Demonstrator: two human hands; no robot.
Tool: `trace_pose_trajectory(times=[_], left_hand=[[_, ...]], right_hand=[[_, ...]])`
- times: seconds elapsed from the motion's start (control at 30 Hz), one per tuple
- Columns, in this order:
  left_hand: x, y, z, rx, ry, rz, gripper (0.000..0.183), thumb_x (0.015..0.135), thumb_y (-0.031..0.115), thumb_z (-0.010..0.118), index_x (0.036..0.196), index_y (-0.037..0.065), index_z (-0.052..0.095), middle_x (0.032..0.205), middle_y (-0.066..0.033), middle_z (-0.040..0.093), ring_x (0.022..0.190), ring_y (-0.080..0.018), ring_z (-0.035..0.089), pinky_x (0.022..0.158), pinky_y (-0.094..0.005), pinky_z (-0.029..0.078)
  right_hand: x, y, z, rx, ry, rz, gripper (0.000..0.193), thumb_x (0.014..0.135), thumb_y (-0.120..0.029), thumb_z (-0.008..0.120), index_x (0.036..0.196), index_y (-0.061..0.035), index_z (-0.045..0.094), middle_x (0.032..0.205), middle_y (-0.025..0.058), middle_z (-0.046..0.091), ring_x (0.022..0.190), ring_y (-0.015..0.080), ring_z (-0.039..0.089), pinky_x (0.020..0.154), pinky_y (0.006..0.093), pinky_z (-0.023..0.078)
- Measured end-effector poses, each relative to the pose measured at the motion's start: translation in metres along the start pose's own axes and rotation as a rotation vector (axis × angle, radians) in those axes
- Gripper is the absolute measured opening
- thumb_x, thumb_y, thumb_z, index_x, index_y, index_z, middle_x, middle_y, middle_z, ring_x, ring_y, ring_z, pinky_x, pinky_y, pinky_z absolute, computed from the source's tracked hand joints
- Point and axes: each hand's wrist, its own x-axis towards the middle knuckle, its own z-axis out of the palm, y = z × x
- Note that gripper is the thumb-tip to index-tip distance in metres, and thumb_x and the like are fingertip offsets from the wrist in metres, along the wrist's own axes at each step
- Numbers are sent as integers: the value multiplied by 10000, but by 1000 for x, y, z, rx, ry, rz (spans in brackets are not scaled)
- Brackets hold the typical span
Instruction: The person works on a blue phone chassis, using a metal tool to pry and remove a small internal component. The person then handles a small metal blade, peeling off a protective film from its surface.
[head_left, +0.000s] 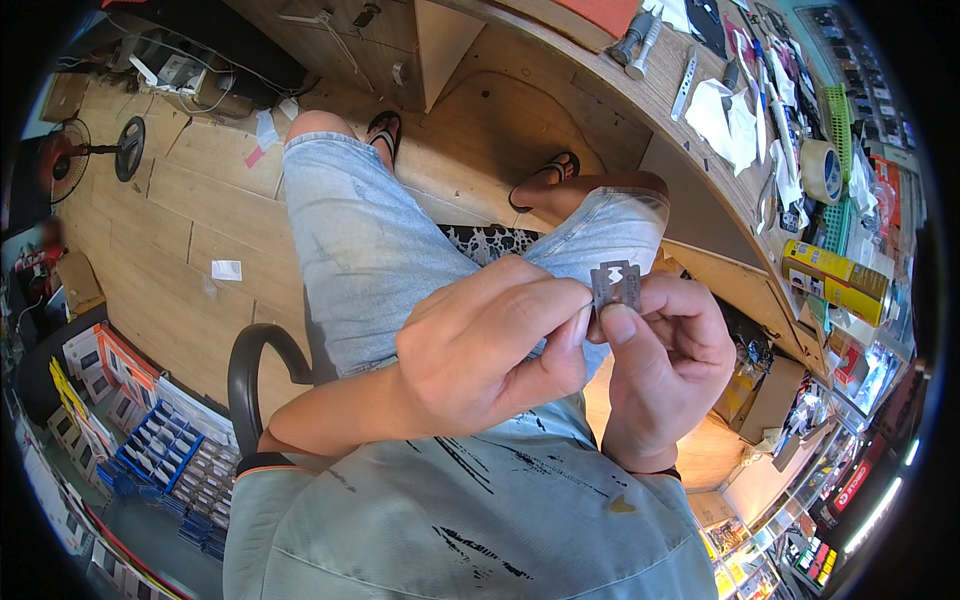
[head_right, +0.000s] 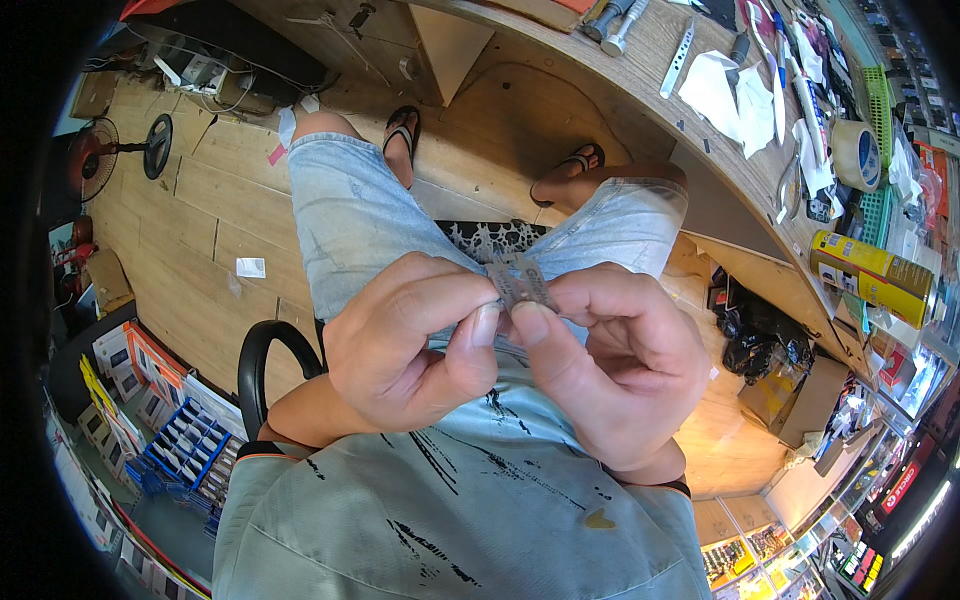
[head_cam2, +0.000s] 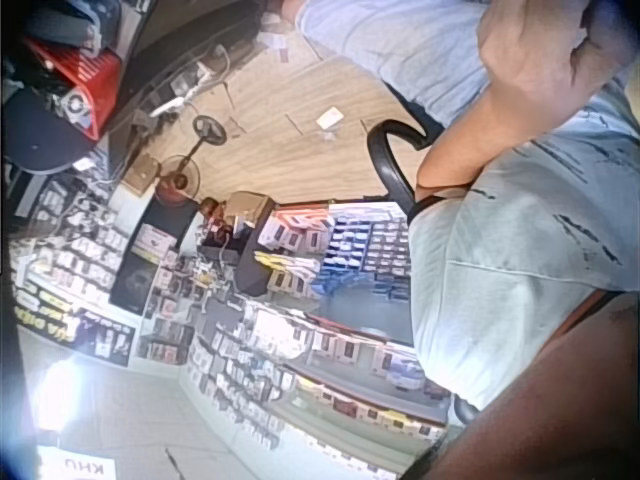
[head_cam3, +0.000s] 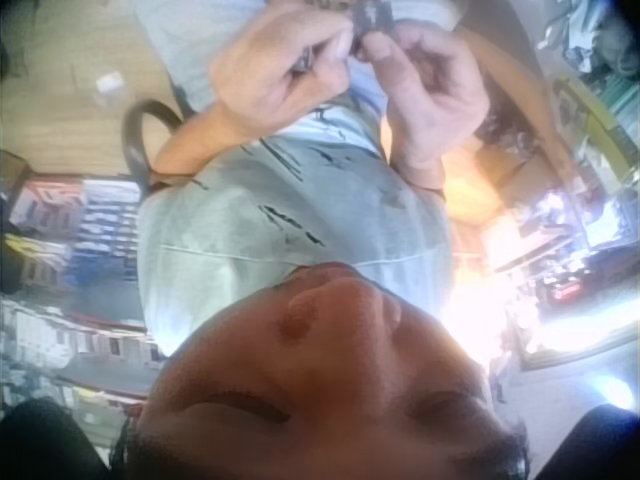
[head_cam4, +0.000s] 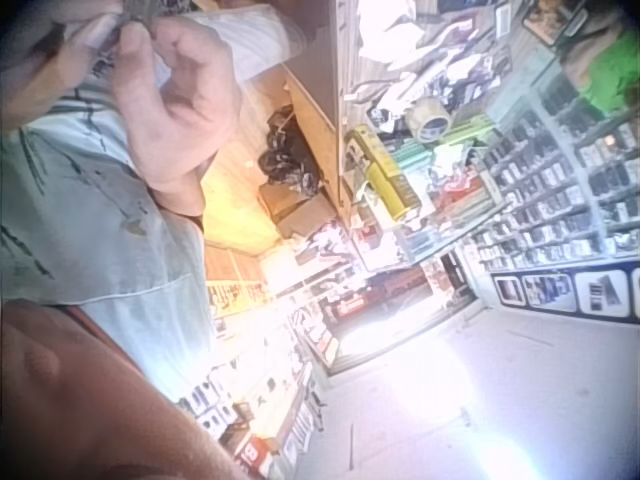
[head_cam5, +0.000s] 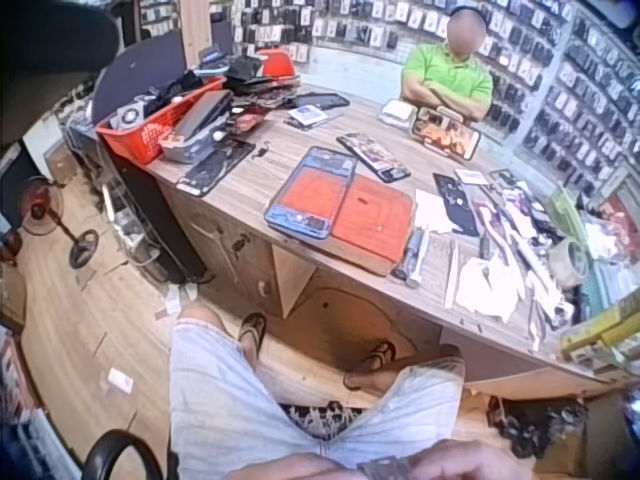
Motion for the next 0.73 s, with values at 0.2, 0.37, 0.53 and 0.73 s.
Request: trace_pose_trajectory(times=[0.2, 0.37, 0.53, 0.73], left_hand=[[-1, 0, 0, -1, -9, 0, 234, 817, -91, 703, 1047, -61, 674, 814, -148, 689, 664, -211, 656, 607, -294, 551], [0, 0, 0, 5, -17, 6, 245, 813, -88, 705, 1054, -58, 674, 823, -148, 691, 669, -211, 658, 610, -295, 555], [0, 0, -1, 18, -26, 4, 256, 806, -88, 709, 1057, -55, 675, 829, -147, 692, 674, -209, 660, 611, -296, 558], [0, -1, 0, 9, -12, 14, 254, 810, -84, 710, 1060, -51, 676, 830, -142, 693, 677, -212, 664, 609, -292, 559]], right_hand=[[1, -3, -1, 82, -10, 60, 157, 916, 98, 693, 1053, 93, 617, 946, 156, 722, 858, 170, 702, 792, 296, 561], [2, -4, -1, 114, -8, 87, 163, 921, 101, 684, 1066, 96, 608, 947, 159, 718, 865, 172, 704, 799, 300, 570], [3, -3, -1, 183, -4, 109, 167, 925, 113, 669, 1076, 97, 599, 941, 159, 713, 864, 173, 705, 796, 298, 572], [3, -3, 0, 193, 3, 118, 174, 927, 113, 665, 1086, 89, 601, 938, 159, 712, 866, 176, 707, 803, 299, 571]])
